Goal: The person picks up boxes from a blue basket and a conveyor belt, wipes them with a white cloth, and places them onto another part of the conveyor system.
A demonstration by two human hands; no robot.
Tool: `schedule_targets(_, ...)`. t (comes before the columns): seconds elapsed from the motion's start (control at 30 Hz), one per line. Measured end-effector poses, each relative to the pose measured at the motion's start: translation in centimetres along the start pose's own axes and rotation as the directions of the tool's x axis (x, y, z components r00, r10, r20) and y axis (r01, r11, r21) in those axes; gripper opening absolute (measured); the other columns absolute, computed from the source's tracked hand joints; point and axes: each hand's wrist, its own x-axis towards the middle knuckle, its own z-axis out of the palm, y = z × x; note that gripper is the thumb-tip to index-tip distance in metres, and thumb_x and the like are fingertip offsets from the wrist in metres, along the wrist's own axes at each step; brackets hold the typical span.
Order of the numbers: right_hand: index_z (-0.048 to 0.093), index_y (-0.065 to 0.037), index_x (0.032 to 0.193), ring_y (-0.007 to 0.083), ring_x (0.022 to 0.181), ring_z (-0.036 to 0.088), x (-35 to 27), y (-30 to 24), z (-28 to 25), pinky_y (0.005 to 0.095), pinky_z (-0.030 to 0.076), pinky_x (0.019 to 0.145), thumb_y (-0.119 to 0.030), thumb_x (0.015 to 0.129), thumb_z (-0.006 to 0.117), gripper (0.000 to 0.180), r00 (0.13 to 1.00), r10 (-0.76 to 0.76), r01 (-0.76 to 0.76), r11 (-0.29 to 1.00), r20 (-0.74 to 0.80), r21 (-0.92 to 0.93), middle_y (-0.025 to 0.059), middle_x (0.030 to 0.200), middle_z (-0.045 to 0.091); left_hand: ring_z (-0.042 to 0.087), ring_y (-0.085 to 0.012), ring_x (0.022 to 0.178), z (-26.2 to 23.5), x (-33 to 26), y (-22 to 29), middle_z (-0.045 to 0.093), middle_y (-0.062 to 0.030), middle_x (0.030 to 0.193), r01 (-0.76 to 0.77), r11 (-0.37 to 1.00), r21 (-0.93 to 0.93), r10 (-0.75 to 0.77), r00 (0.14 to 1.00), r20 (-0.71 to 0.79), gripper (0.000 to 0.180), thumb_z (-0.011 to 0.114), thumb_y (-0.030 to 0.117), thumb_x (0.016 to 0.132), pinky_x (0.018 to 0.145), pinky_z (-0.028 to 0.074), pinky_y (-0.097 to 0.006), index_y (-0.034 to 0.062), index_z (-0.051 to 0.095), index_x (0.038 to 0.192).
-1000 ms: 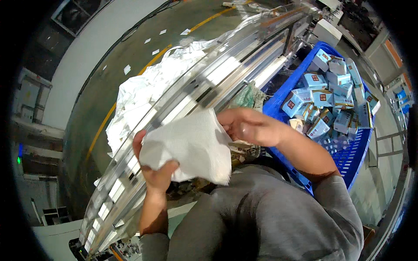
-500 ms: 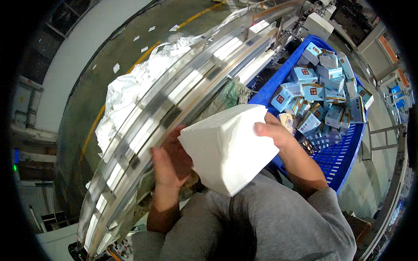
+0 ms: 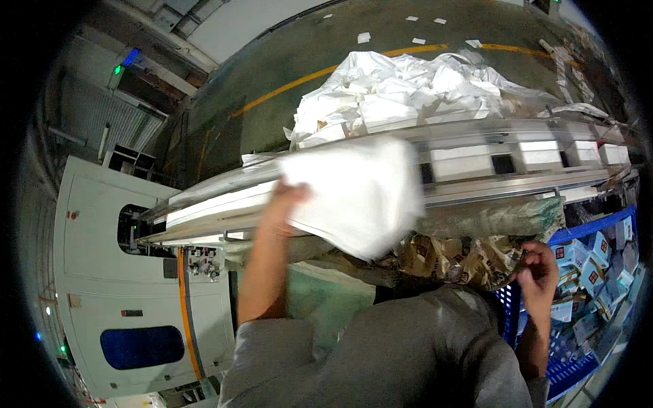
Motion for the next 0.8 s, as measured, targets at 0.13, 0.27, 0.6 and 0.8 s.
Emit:
schedule_targets(0.13, 0.045, -0.002, 0.101, 0.0183, 0.082, 0.048, 0.5, 5.2, -1.7, 0.0277, 0.038, 0.073, -0.008, 0.069, 0.059, 0.036, 0.961, -0.077, -0.082, 0.837, -0.265, -0.541, 0.0098, 0.091, 0.051, 0.054, -0.0252, 0.09, -4.4, 5.1, 0.1, 0.051, -0.0144, 0.1, 0.13, 0.983, -0.128, -0.116, 0.987, 0.111, 0.05, 0.057, 0.02, 0.073, 0.08, 0.044, -0.039, -0.0027, 0.037, 0.112)
schedule_targets(0.27, 0.044, 0.0, 0.103, 0.0203, 0.091, 0.047, -1.6, 6.3, 0.3, 0.0293, 0.036, 0.08, 0.0, 0.066, 0.057, 0.039, 0.933, -0.065, -0.158, 0.81, -0.353, -0.564, 0.0102, 0.096, 0.049, 0.047, -0.0102, 0.058, 0.3, 12.8, -5.7, 0.052, -0.0037, 0.069, 0.343, 0.91, 0.233, -0.406, 0.853, 0.328, 0.023, 0.055, 0.024, 0.077, 0.05, 0.037, -0.024, 0.0008, 0.054, 0.081)
schedule_targets(0.6, 0.045, 0.0, 0.102, 0.0319, 0.094, 0.046, -13.7, 3.0, -4.5, 0.0361, 0.038, 0.079, -0.012, 0.056, 0.07, 0.054, 0.688, -0.104, -0.544, 0.582, -0.719, -0.604, 0.0171, 0.102, 0.049, 0.042, -0.0123, 0.054, 13.2, 17.1, -9.0, 0.048, -0.0028, 0.063, 0.349, 0.481, 0.804, -0.513, 0.856, -0.065, 0.042, 0.051, 0.043, 0.076, 0.049, 0.033, -0.03, 0.0009, 0.054, 0.076)
schedule_targets(0.8, 0.049, -0.005, 0.08, 0.0245, 0.064, 0.056, -12.3, 4.9, -5.5, 0.0341, 0.044, 0.052, -0.02, 0.063, 0.057, 0.024, 0.752, 0.219, -0.659, 0.23, -0.622, -0.716, 0.0091, 0.073, 0.055, 0.053, -0.0131, 0.059, 24.0, 19.8, -5.9, 0.055, -0.0077, 0.07, -0.101, 0.486, 0.868, -0.413, 0.849, 0.33, 0.027, 0.054, 0.025, 0.078, 0.05, 0.043, -0.023, -0.0013, 0.053, 0.083)
